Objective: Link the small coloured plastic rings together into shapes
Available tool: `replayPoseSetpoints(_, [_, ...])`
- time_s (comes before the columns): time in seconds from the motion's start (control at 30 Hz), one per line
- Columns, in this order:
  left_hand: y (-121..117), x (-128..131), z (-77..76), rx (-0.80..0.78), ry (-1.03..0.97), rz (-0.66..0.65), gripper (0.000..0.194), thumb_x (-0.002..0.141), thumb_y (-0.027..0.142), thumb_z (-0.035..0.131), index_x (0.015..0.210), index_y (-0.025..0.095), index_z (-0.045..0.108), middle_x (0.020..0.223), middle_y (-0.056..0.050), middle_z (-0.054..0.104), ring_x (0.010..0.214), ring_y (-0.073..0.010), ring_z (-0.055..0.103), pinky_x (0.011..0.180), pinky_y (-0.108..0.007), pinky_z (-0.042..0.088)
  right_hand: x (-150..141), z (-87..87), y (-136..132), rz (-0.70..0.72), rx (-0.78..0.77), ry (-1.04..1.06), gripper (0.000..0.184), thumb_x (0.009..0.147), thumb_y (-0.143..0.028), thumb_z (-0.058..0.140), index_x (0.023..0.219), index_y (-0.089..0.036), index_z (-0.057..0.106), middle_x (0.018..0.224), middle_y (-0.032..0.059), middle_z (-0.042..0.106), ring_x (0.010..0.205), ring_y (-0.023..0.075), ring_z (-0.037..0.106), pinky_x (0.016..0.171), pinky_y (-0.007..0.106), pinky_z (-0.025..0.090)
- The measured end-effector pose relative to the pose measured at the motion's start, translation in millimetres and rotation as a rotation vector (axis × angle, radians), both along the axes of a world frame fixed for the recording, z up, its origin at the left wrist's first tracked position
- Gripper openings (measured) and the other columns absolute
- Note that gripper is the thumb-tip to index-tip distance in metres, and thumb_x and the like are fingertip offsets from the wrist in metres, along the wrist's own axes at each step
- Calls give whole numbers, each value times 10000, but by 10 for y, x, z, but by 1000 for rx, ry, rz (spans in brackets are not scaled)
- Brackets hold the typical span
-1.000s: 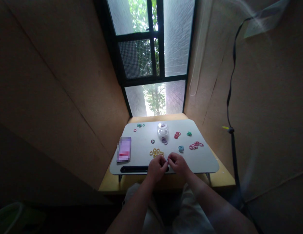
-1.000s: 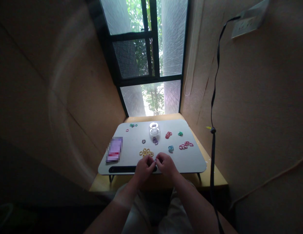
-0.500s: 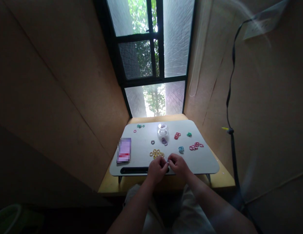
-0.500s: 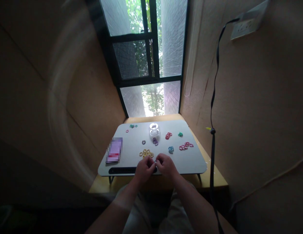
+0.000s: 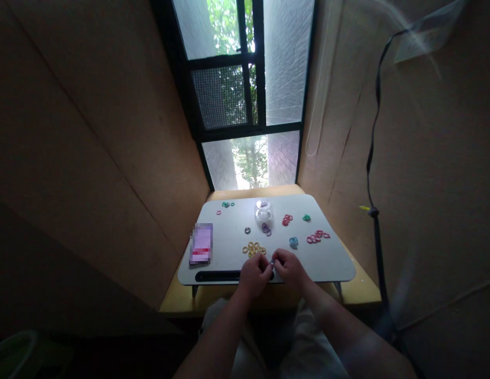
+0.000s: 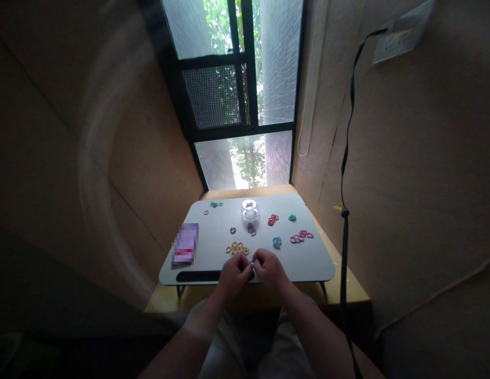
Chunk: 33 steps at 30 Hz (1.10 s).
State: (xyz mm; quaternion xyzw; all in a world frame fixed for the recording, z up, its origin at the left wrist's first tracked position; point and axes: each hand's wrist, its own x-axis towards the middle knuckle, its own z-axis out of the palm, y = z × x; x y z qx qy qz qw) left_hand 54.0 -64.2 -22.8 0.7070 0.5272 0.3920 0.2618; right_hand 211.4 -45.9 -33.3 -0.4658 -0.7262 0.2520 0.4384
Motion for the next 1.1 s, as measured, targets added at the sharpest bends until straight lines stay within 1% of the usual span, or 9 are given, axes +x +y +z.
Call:
replayPoseSetpoints(0.27, [0,4,5,-5,-6,5,186,797,353,581,710,194,543,613,26,555,562,-112,484,563,-235,332,1,-7,10,-12,22,-13,111,730,-127,463,669,-194,527,618,-25,512,589,129,468,567,235,349])
replayPoseSetpoints(0.5, [3,3,-5,2,6,5,189,806,355,575,713,194,537,610,29,546,562,-110,477,559,-234,328,0,-10,1,-11,-5,17,107,751,-144,457,682,-195,522,614,-29,499,583,126,454,558,234,336])
replayPoseSetpoints(0.67, [-2,0,-4,2,15,4,197,807,354,576,706,193,525,611,31,539,565,-109,475,561,-233,326,3,-15,-1,-5,-9,7,106,762,-148,459,688,-195,518,630,-26,510,600,128,470,577,236,347])
replayPoseSetpoints(0.93, [6,-1,-28,-8,18,10,184,804,343,573,709,189,538,616,31,540,574,-109,479,565,-232,320,1,-13,7,-10,1,-8,103,742,-135,462,684,-189,528,628,-23,514,600,130,473,580,239,345])
replayPoseSetpoints(1.1, [3,0,-11,-25,-5,6,204,811,361,568,714,183,548,629,27,553,585,-112,486,575,-233,325,-1,-15,6,-8,-1,-10,108,742,-133,461,683,-184,535,633,-18,524,606,134,481,588,243,348])
